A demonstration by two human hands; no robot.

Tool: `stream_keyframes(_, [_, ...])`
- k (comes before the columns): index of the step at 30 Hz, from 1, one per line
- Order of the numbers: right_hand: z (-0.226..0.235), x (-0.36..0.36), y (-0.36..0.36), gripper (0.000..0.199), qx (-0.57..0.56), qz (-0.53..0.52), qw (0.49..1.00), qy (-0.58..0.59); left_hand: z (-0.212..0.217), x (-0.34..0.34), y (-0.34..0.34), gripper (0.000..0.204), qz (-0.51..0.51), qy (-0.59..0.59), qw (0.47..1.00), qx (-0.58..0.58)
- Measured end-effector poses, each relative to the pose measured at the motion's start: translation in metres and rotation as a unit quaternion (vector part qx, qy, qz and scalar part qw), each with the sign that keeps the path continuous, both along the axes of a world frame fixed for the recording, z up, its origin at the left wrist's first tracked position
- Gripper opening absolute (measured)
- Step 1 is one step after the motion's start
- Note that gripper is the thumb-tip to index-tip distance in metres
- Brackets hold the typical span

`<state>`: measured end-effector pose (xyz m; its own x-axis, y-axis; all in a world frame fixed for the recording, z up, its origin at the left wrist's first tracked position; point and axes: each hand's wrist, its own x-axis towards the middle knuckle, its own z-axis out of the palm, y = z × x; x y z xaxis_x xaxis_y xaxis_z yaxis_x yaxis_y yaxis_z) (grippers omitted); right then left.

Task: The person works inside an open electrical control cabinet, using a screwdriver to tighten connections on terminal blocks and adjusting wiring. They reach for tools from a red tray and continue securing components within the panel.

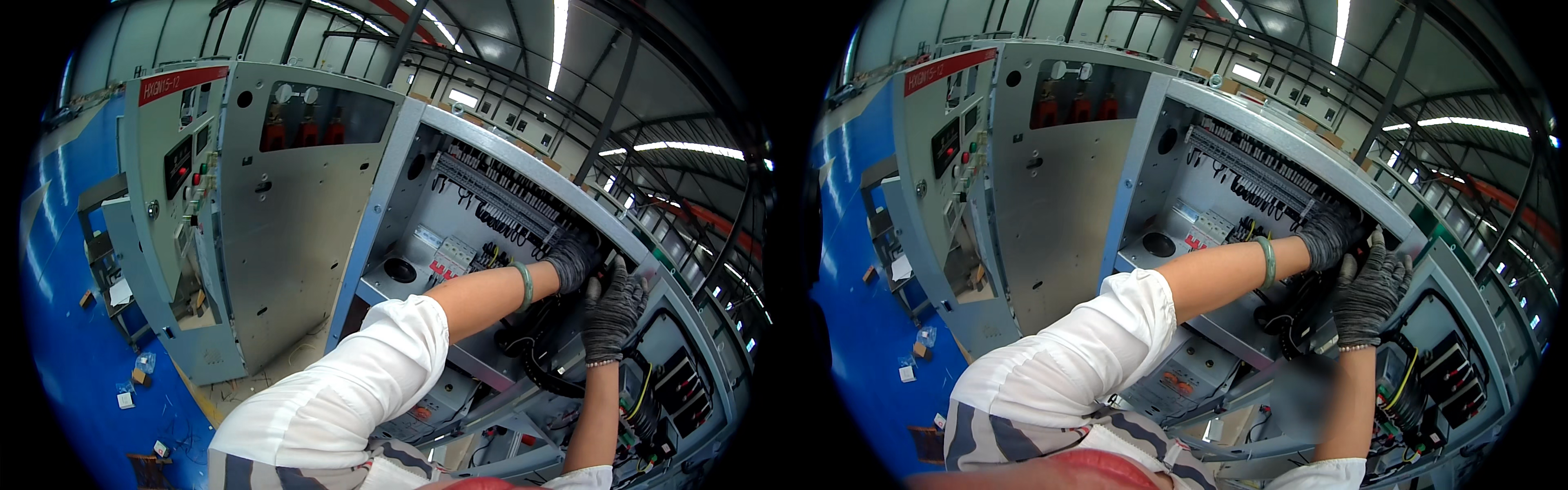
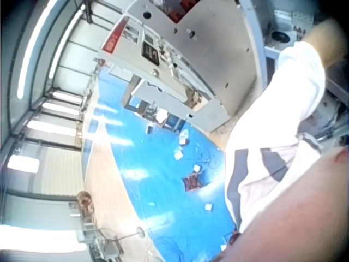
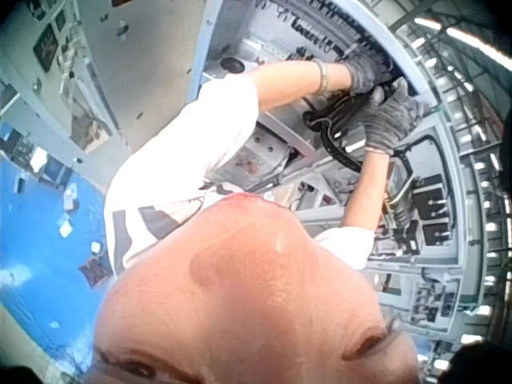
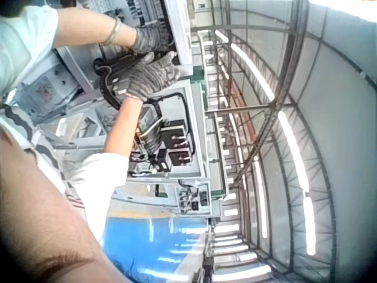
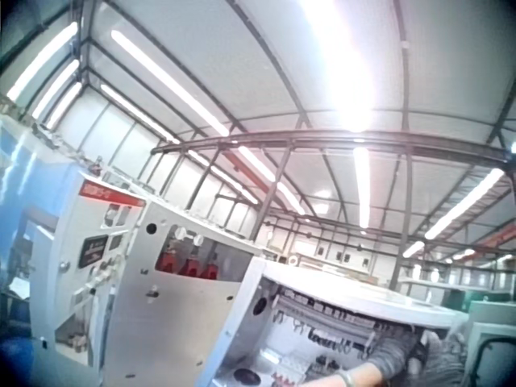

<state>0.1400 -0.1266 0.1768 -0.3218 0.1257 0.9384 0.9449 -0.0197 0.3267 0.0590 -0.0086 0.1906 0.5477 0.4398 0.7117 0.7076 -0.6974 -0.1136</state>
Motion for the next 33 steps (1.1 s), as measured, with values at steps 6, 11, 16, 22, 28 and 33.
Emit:
stream_keyframes(6, [-0.002, 0.007, 0.000, 0.025, -0.061, -0.081, 0.995, -0.009, -0.002, -0.001, -0.003, 0.048, -0.004, 0.003, 1.000, 0.000])
stream_keyframes(11, [-0.001, 0.015, 0.003, 0.023, -0.110, -0.055, 0.992, 0.007, -0.004, 0.003, 0.005, 0.052, 0.024, 0.027, 0.999, 0.011])
stream_keyframes(16, [-0.005, 0.006, 0.001, 0.027, -0.041, -0.032, 0.998, 0.019, -0.005, -0.001, 0.003, 0.057, 0.011, 0.027, 0.999, 0.013])
stream_keyframes(22, [-0.003, 0.013, -0.007, 0.026, -0.050, -0.049, 0.997, -0.038, -0.006, 0.003, -0.007, 0.051, -0.010, -0.048, 0.997, 0.057])
stream_keyframes(28, [-0.012, 0.012, 0.010, 0.021, -0.066, -0.028, 0.997, 0.031, -0.031, -0.012, 0.023, 0.032, -0.051, -0.104, 0.975, 0.189])
stream_keyframes(33, [-0.010, 0.015, 0.002, 0.065, -0.027, -0.020, 0.999, -0.008, -0.027, -0.030, -0.003, 0.071, -0.016, 0.024, 0.995, 0.092])
